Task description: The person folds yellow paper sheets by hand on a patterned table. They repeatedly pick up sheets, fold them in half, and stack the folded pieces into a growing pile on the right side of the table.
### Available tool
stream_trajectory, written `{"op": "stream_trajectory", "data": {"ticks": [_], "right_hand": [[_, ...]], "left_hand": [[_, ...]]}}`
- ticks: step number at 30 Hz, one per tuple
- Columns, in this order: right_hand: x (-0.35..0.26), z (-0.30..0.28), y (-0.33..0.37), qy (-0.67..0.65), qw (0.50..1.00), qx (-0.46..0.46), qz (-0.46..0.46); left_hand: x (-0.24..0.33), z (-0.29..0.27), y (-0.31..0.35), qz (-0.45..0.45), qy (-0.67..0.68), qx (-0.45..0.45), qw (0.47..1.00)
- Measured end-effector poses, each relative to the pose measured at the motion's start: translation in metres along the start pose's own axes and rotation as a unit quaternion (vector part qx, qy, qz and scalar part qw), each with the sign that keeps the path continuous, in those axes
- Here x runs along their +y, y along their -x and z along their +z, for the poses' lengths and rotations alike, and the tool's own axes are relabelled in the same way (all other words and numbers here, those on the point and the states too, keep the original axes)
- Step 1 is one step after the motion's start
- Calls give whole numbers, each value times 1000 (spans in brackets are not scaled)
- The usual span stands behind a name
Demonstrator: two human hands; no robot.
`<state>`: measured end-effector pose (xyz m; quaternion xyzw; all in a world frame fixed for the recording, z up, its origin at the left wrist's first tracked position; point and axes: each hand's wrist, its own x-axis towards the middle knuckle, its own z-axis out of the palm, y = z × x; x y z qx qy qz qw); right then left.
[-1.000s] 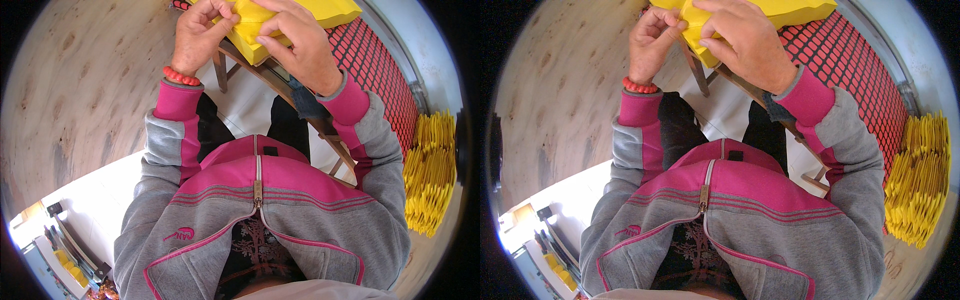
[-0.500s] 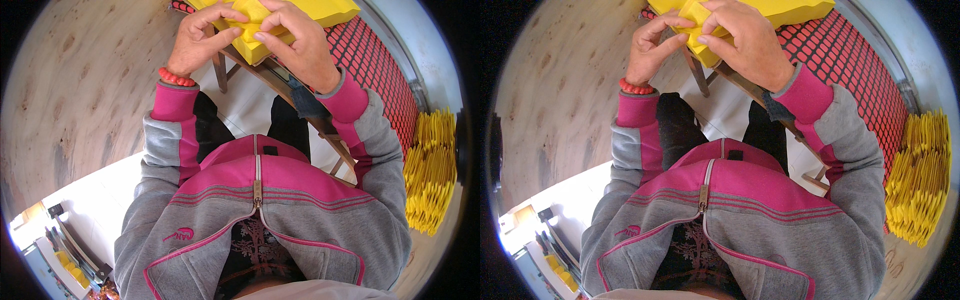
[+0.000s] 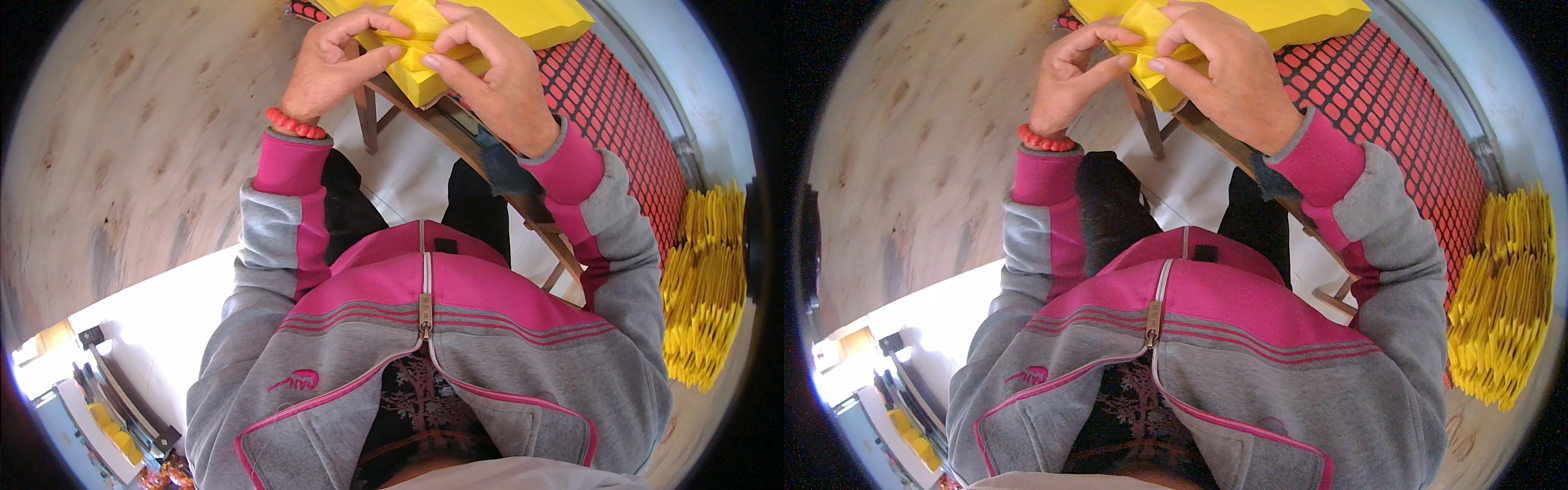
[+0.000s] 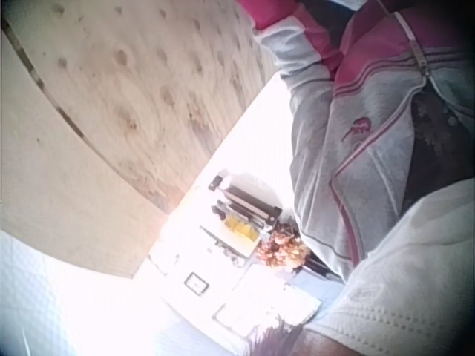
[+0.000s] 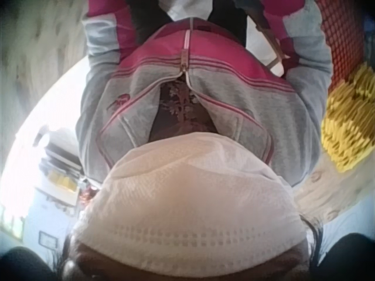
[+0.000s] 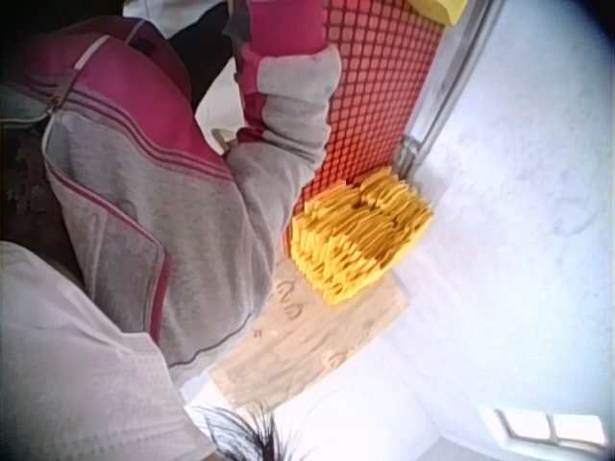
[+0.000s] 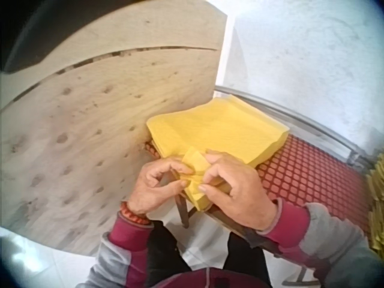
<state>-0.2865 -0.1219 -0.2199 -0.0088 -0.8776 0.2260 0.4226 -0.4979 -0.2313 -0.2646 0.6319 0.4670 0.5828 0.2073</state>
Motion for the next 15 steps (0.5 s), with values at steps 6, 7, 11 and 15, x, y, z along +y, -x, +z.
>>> {"op": "stream_trajectory", "data": {"ticks": [6,7,11,15], "right_hand": [[0,-1,1,11,1000,-4,-2],[0,0,1,8,1000,-3,-4],[0,0,-1,6,1000,1,-18],[-6,-10,-8,-4,999,41,-25]], "left_hand": [[-6,0,-3,46,-30,7,998],[-6,0,-3,51,-44,10,998],[-8,2,-2,62,-62,22,996],[-11,7,-1,60,-79,64,993]]}}
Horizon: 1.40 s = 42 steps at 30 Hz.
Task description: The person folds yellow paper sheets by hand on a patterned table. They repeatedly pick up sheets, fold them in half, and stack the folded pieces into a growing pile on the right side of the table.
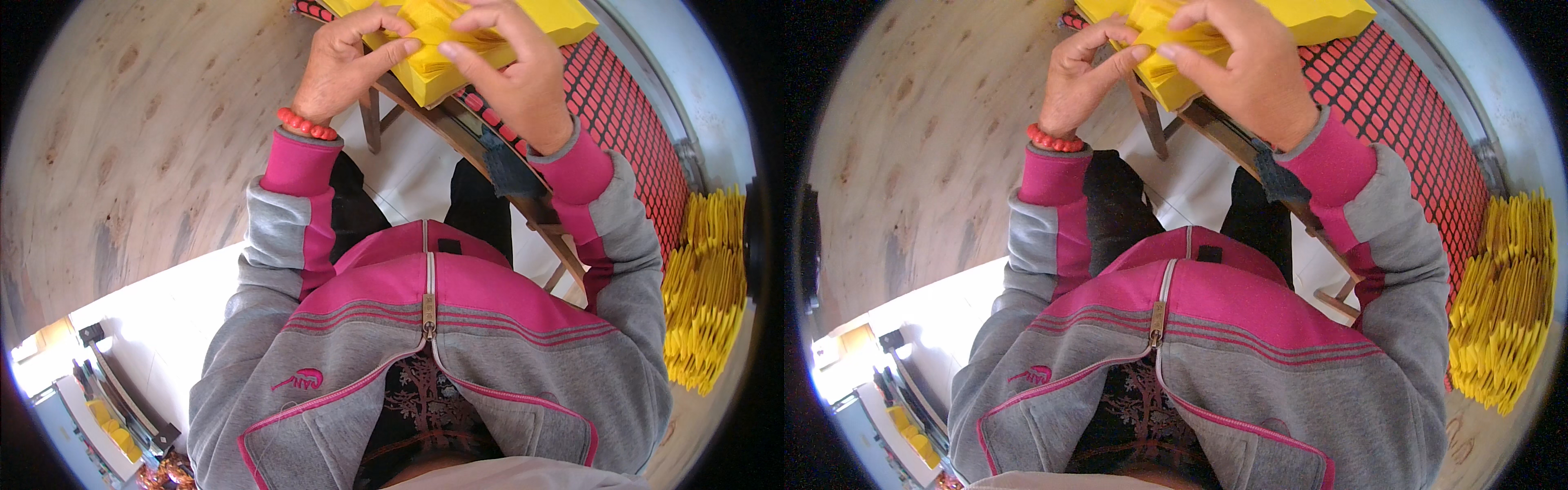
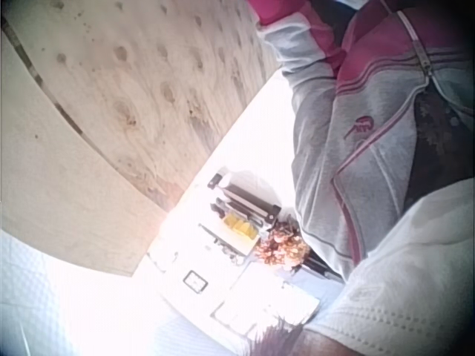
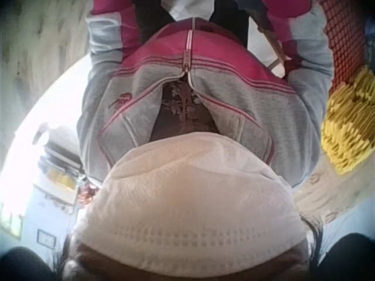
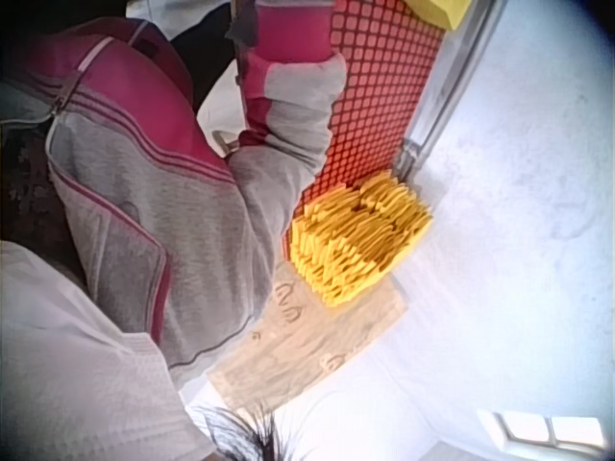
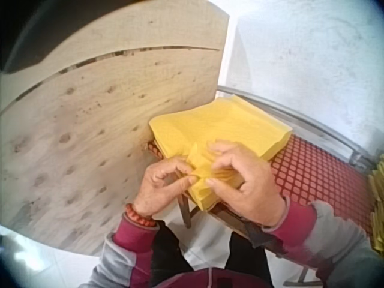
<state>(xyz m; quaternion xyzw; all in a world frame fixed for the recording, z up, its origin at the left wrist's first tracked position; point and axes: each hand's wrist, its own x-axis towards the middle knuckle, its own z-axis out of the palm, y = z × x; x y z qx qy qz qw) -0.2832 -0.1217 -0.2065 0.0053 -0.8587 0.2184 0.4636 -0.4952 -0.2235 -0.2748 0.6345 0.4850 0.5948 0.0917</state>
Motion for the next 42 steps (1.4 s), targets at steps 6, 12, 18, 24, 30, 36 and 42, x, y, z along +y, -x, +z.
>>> {"op": "stream_trajectory", "data": {"ticks": [6,12,18,24,30,36,42], "right_hand": [[-14,-22,-13,70,995,42,-61],[-29,-21,5,67,995,-66,-36],[-14,-12,12,126,985,-84,-81],[3,2,15,190,972,-60,-126],[6,4,16,186,974,-62,-116],[3,2,14,115,990,-70,-50],[-3,-2,12,79,992,-101,0]], "left_hand": [[-5,5,1,-27,61,21,998],[-2,6,0,-51,59,38,996],[0,11,-2,-57,105,60,991],[1,11,-3,-57,100,59,992],[2,11,-4,-69,80,63,992],[2,10,-4,-67,100,52,991],[0,9,-4,-59,100,43,992]]}}
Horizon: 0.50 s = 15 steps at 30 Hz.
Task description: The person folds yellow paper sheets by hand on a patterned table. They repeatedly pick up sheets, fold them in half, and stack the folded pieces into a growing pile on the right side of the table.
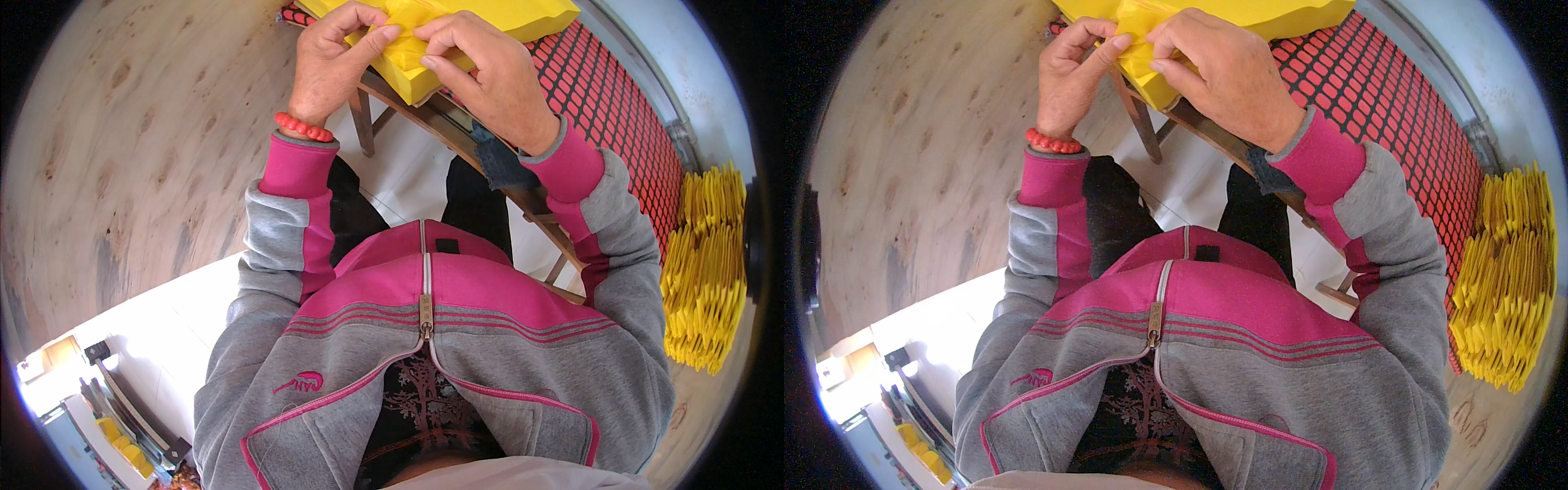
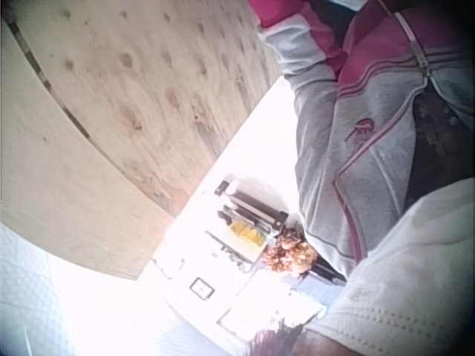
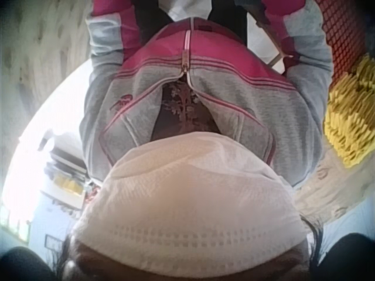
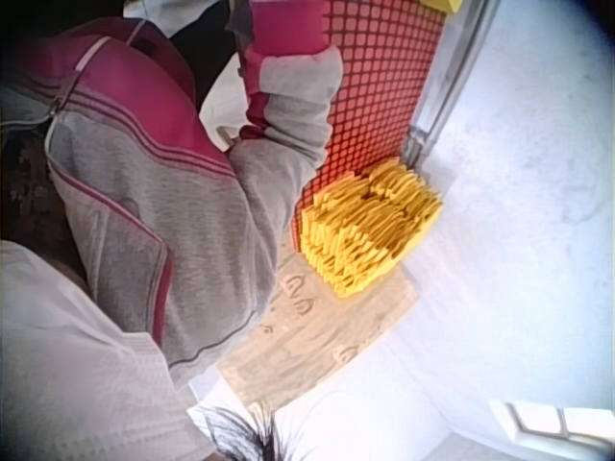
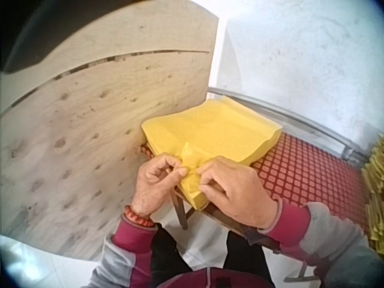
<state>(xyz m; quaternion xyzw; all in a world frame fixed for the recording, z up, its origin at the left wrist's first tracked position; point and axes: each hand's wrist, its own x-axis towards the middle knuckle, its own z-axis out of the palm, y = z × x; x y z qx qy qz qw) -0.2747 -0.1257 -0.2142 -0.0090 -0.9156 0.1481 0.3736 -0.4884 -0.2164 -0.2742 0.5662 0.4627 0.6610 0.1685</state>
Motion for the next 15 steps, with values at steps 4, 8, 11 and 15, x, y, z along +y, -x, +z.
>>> {"op": "stream_trajectory", "data": {"ticks": [4,8,11,15], "right_hand": [[-1,1,0,-26,1000,1,17],[2,2,1,-74,997,0,32],[3,2,1,-100,994,-3,43],[5,1,0,-118,991,-14,66]], "left_hand": [[-2,-3,-1,6,-10,-14,1000],[-2,-10,-2,-7,-24,-48,999],[-1,-15,-2,-34,-12,-68,997],[0,-21,-2,-48,32,-90,994]]}}
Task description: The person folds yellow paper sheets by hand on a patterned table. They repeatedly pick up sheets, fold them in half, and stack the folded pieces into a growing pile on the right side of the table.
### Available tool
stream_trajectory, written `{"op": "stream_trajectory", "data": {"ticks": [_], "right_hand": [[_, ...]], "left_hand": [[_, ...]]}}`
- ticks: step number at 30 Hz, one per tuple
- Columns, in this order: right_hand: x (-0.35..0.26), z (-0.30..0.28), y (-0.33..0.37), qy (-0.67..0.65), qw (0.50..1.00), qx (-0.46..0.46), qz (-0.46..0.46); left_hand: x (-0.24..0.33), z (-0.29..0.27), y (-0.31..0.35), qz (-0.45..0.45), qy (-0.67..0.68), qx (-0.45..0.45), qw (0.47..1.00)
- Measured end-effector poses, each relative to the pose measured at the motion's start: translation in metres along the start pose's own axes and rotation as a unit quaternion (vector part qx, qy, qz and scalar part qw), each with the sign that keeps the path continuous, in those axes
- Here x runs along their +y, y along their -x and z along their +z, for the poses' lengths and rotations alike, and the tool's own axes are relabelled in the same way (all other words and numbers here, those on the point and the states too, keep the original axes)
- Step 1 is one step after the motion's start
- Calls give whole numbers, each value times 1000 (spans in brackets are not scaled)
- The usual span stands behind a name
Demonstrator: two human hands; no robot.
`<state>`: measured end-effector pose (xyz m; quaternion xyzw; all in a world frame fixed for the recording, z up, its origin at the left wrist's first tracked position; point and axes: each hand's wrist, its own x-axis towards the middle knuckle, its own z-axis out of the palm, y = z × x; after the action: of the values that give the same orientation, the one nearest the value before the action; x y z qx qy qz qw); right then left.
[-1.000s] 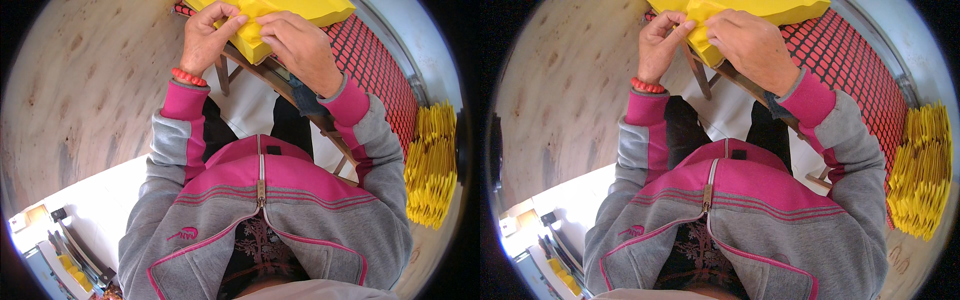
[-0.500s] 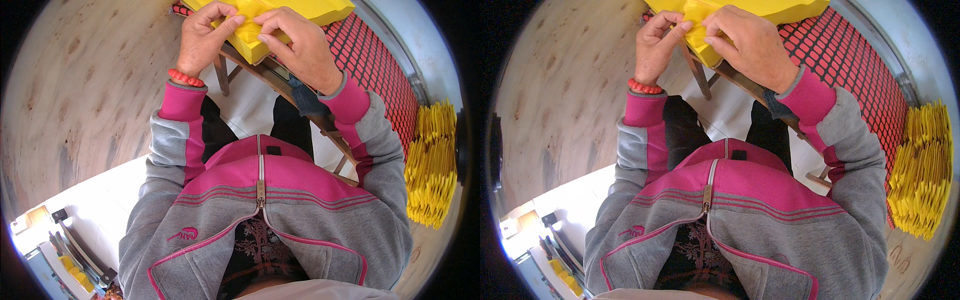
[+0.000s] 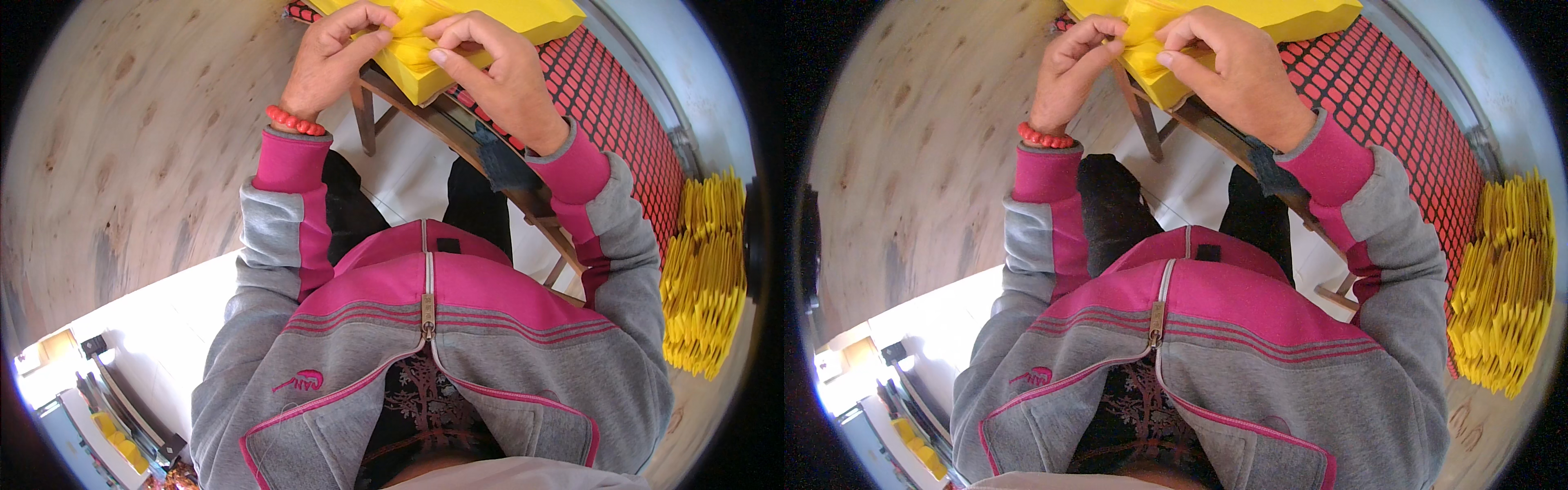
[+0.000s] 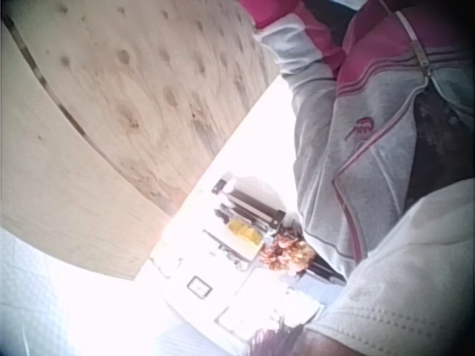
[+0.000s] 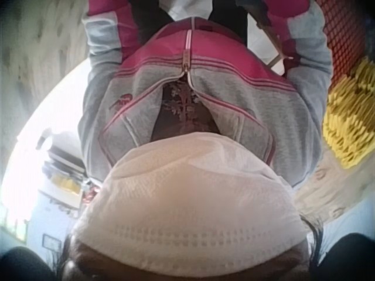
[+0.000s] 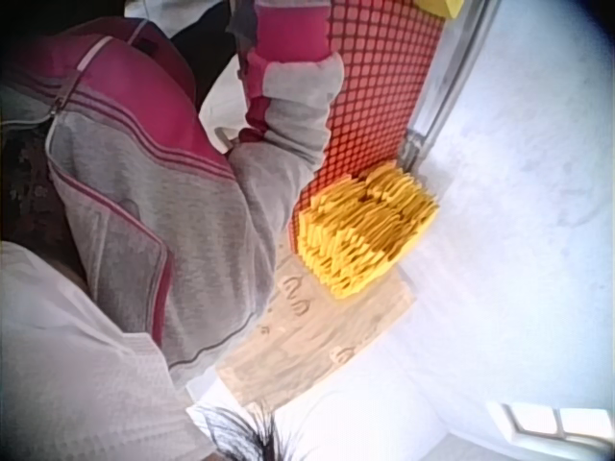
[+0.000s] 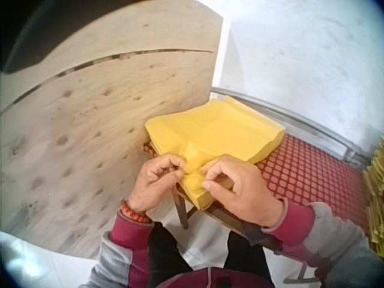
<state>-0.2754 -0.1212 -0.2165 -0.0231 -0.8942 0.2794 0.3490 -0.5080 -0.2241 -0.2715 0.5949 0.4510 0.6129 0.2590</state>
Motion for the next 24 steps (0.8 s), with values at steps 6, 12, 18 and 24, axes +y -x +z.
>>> {"op": "stream_trajectory", "data": {"ticks": [6,12,18,24], "right_hand": [[2,1,1,4,1000,4,-1],[1,-3,-2,31,998,44,-15],[-3,-29,-5,18,990,140,-15],[5,-54,9,7,985,166,44]], "left_hand": [[7,3,-1,73,-112,-6,991],[23,22,3,113,-271,59,954],[28,36,0,158,-283,137,936],[38,43,0,128,-320,137,929]]}}
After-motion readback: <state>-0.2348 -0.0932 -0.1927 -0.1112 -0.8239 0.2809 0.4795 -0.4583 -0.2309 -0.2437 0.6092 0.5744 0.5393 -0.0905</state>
